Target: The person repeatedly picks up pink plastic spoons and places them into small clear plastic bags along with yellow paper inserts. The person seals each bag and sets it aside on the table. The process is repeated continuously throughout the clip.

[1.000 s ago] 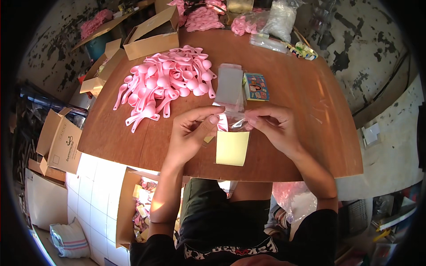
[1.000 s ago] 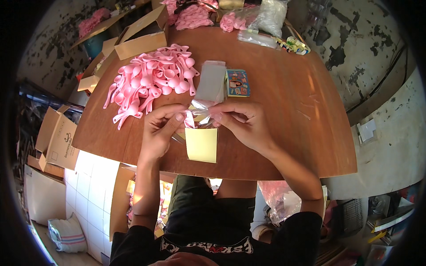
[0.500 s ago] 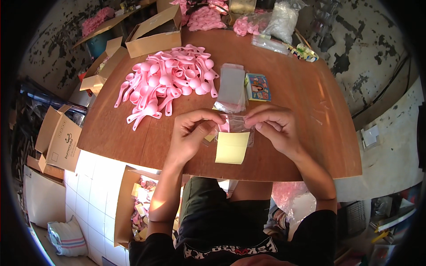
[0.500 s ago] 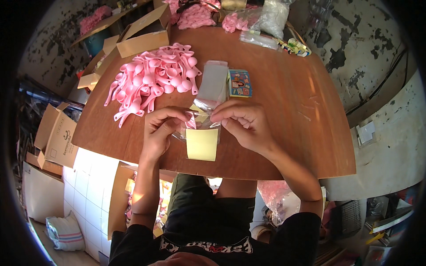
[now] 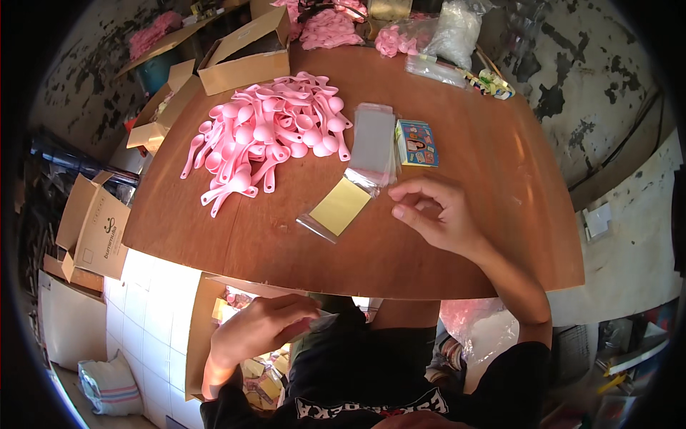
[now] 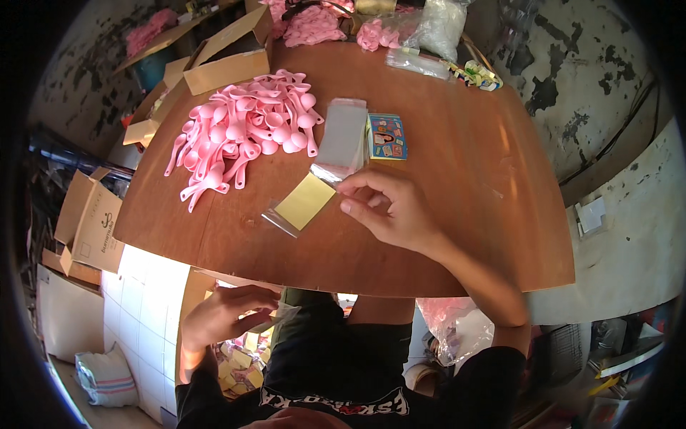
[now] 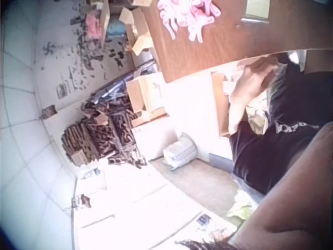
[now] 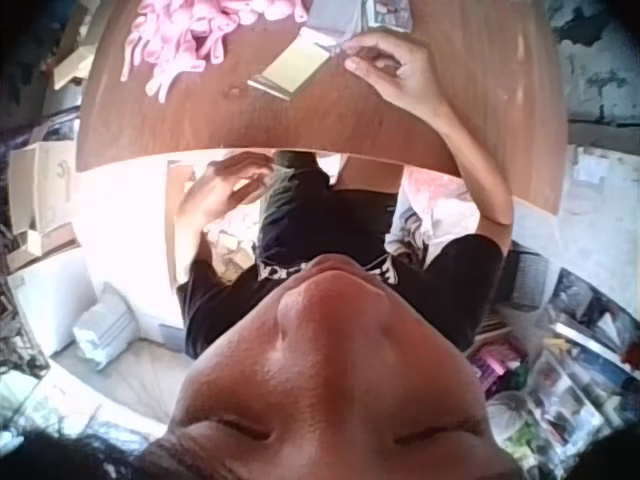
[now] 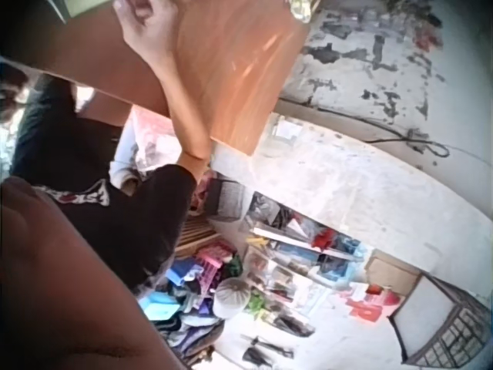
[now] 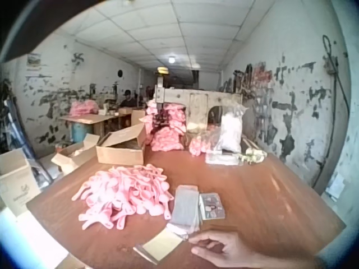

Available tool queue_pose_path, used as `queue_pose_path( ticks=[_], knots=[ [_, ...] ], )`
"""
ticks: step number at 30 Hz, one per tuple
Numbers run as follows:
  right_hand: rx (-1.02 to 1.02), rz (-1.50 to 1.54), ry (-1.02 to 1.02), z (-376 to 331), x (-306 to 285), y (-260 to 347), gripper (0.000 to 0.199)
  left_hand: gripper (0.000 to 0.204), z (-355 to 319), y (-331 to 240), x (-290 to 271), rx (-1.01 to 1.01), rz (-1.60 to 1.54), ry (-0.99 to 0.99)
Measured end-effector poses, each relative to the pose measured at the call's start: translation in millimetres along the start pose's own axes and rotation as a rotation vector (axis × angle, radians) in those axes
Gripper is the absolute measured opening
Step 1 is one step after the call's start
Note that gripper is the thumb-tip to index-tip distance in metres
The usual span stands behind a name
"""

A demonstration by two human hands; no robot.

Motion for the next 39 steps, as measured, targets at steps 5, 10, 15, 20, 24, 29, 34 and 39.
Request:
queue_pose_path(
  ticks=[5, 10, 15, 20, 24, 29, 34, 39],
  knots=[
    [-0.003, -0.199, 0.010, 14.8, 7.4, -27.3, 0.011, 0.058, -95.2, 99.3, 40.6, -0.757, 0.585, 0.189],
    [-0.221, -0.331, 0.081, 16.0, 46.0, -26.8, 0.027, 0.057, -103.8, 106.7, 66.4, -0.697, 0.095, 0.354],
    [-0.049, -0.810, -0.031, 34.2, 58.8, -16.1, 0.036, 0.038, -13.0, 20.4, 42.9, -0.033, -0.420, 0.179],
    [-0.108, -0.886, -0.076, 45.4, 55.9, -41.2, 0.030, 0.033, 41.1, -13.4, 7.6, 0.023, -0.194, -0.170],
    [-0.081, -0.469, -0.002, 40.0, 40.4, -25.6, 0.029, 0.039, 93.0, -1.7, -13.0, 0.095, 0.031, -0.554],
    [-0.092, -0.095, 0.038, 38.8, 14.2, 19.4, 0.029, 0.025, 121.0, 19.5, -34.2, -0.011, -0.407, -0.498],
    [-0.397, -0.377, -0.240, 26.6, -2.8, 41.6, 0.017, 0.021, 129.8, 12.5, -27.7, -0.002, -0.606, -0.426],
    [-0.306, -0.407, -0.177, 17.3, 5.1, 31.7, 0.016, 0.019, 131.3, 8.7, -20.6, 0.017, -0.534, -0.449]
  ],
)
Point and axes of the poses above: each hand's wrist, its own z-axis towards the middle knuckle, its own x-axis out of the palm, y = z × x, the point moved 2 cm from there along z, towards the middle knuckle, and after that the axes turned 13 degrees about -z, right-handed, at the moved point
